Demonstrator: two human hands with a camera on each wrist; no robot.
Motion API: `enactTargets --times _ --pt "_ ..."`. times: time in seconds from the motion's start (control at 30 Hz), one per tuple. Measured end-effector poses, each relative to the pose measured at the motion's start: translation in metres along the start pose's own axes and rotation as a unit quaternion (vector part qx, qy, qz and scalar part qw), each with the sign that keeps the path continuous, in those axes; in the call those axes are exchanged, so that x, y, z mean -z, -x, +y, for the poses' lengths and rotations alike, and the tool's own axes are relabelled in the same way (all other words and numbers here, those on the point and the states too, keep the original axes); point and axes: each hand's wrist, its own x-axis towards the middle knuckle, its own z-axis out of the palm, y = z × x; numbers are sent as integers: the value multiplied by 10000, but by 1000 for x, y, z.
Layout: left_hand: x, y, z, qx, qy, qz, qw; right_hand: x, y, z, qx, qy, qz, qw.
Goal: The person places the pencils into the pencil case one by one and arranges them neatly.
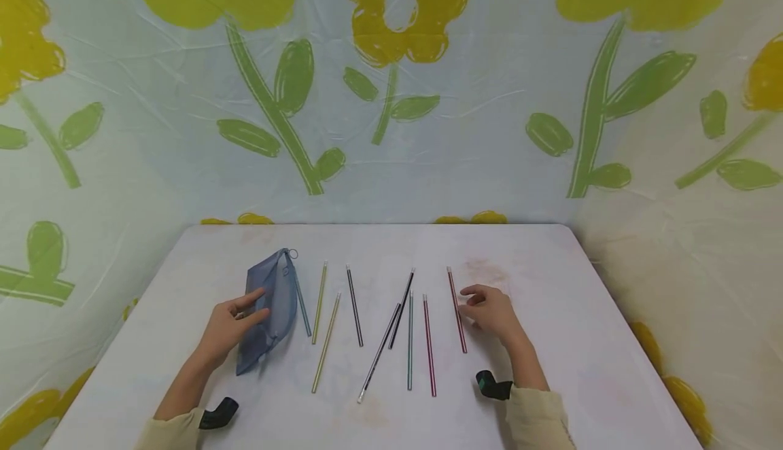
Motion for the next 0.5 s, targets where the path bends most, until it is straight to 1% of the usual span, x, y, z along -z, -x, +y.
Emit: enactTargets --times 0.07,0.13,0.23,0.27,0.33,0.4,0.47,0.5 --pt "1 1 -5 -34 -119 8 9999 -1 2 2 -29 -48 53 10000" --pt "0 2 -9 -10 -143 -22 9999 -1 3 3 -82 -69 100 9999" --pt "-4 2 -14 15 -127 -67 9999 1 2 5 -72 7 37 10000" --pt "-5 3 -11 39 -105 -94 9999 2 1 6 -61 26 22 10000" --pt "-7 5 -2 -12 -155 -119 9998 3 -1 6 -15 106 -8 9999" --pt "-8 5 -3 -33 -213 -106 9997 3 -3 7 53 121 -36 9999" --pt "-7 6 -5 -34 -318 -93 9994 1 -5 9 38 26 -21 10000" --pt "-6 5 -10 -69 -365 -72 9993 0 -5 10 9 -21 -6 10000"
